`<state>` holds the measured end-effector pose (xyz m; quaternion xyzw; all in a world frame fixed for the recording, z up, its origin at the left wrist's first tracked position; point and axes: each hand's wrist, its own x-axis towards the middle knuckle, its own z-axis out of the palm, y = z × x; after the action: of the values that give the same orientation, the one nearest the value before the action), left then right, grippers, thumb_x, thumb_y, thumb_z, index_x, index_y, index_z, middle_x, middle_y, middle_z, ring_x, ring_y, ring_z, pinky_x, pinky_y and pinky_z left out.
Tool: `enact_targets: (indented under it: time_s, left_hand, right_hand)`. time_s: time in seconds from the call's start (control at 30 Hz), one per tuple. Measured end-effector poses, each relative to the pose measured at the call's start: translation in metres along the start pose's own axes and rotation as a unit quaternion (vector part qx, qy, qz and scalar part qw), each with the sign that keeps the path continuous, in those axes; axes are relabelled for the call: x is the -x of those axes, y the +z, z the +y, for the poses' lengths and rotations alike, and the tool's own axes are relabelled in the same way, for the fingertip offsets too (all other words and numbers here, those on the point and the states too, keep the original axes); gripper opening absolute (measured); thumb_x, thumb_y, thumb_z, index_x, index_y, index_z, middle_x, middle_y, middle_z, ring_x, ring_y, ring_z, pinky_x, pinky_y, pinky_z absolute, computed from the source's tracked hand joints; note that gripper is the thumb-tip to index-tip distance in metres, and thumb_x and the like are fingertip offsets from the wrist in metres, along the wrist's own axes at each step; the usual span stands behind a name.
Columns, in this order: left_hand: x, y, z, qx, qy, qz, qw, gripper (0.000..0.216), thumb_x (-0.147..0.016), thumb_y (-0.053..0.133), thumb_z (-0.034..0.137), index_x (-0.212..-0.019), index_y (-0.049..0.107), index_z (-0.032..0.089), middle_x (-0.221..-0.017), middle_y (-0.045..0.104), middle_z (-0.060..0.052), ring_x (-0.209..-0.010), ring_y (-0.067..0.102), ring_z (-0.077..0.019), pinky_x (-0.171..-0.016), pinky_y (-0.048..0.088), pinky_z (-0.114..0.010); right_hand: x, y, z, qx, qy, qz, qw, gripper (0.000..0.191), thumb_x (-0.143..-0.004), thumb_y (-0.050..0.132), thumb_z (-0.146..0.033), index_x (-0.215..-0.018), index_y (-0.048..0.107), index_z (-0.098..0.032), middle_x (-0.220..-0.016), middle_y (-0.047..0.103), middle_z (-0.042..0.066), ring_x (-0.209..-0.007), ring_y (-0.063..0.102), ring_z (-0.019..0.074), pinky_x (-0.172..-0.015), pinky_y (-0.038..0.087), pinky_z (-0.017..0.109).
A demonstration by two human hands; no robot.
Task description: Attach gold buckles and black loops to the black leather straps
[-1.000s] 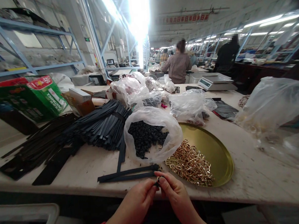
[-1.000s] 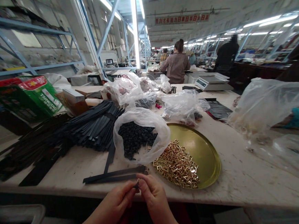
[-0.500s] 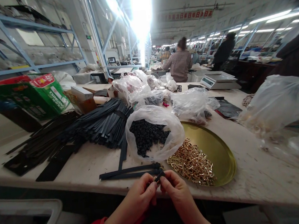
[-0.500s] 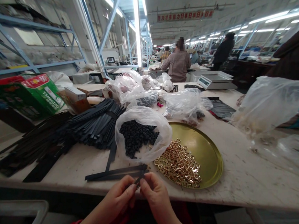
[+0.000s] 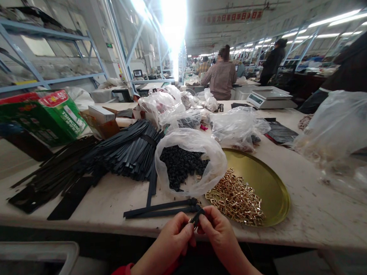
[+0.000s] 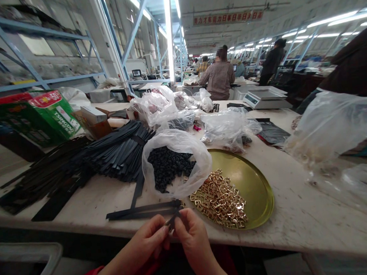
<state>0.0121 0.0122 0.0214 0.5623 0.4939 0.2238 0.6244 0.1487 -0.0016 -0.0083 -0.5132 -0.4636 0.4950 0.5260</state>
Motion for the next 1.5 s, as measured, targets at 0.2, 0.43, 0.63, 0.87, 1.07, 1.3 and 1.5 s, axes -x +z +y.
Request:
enact_targets:
  time_s: [0.2,0.43,0.63,0.87,1.07,1.3,1.5]
  left_hand:
    - [-0.004,0.001,-0.001,0.041,-0.024,0.010,0.999,0.019,-0.075,0.043,0.036,-0.072,0.040,0.018,-0.052,0.051,0.006,-0.036,0.035,-0.0043,-0.038,0.023,-0.017]
    - [-0.007,0.004,-0.012,-0.040,-0.008,0.063,0.997,0.017,-0.076,0.041,0.034,-0.070,0.042,0.019,-0.052,0.053,0.005,-0.036,0.038,-0.0068,-0.037,0.026,-0.019]
    - [-0.006,0.000,-0.010,-0.063,0.002,0.043,0.997,0.015,-0.078,0.042,0.031,-0.069,0.044,0.019,-0.054,0.054,0.004,-0.039,0.042,-0.0077,-0.039,0.028,-0.018]
    - [-0.005,0.002,-0.003,-0.050,0.007,0.045,0.998,0.016,-0.078,0.041,0.033,-0.069,0.043,0.019,-0.052,0.053,0.005,-0.038,0.040,-0.0081,-0.039,0.028,-0.019]
    - [-0.005,0.003,-0.007,-0.146,0.040,0.091,0.984,0.018,-0.080,0.041,0.030,-0.066,0.045,0.019,-0.055,0.054,0.003,-0.053,0.049,-0.0129,-0.052,0.034,-0.022]
    - [0.002,-0.005,-0.001,-0.172,0.020,0.016,0.985,0.018,-0.079,0.044,0.035,-0.070,0.046,0.019,-0.054,0.054,0.005,-0.048,0.048,-0.0118,-0.047,0.032,-0.021]
    - [-0.018,-0.017,0.004,-0.136,0.056,0.042,0.988,0.015,-0.074,0.050,0.025,-0.085,0.045,0.018,-0.059,0.055,0.006,-0.050,0.051,-0.0110,-0.050,0.036,-0.020]
  right_hand:
    - [0.003,0.000,0.009,0.106,-0.058,0.017,0.993,0.020,-0.084,0.046,-0.037,-0.079,0.055,-0.020,-0.066,0.059,0.001,-0.059,0.055,0.0153,-0.055,0.041,0.026]
    - [-0.003,-0.005,0.016,0.094,-0.014,-0.039,0.995,0.015,-0.074,0.060,-0.034,-0.075,0.057,-0.020,-0.062,0.058,-0.002,-0.058,0.052,0.0148,-0.056,0.039,0.025]
    - [-0.010,-0.007,0.005,-0.044,0.079,-0.095,0.991,0.029,-0.070,0.064,-0.044,-0.066,0.055,-0.017,-0.057,0.051,-0.005,-0.056,0.046,0.0107,-0.055,0.036,0.023]
    - [-0.007,-0.006,-0.001,-0.034,0.055,-0.048,0.997,0.029,-0.071,0.062,-0.045,-0.065,0.053,-0.018,-0.055,0.050,-0.004,-0.054,0.048,0.0119,-0.054,0.037,0.023]
    - [-0.002,-0.010,0.005,0.135,-0.052,-0.019,0.989,0.012,-0.074,0.059,-0.031,-0.068,0.058,-0.020,-0.065,0.058,0.000,-0.063,0.051,0.0160,-0.060,0.038,0.026]
    - [-0.005,-0.014,0.009,0.076,0.043,-0.101,0.991,0.018,-0.070,0.063,-0.034,-0.068,0.055,-0.018,-0.053,0.050,-0.005,-0.052,0.045,0.0114,-0.049,0.033,0.021]
    - [-0.032,-0.018,-0.002,0.128,-0.022,-0.208,0.970,0.034,-0.086,0.041,-0.045,-0.075,0.058,-0.017,-0.061,0.057,-0.001,-0.058,0.052,0.0125,-0.054,0.039,0.022]
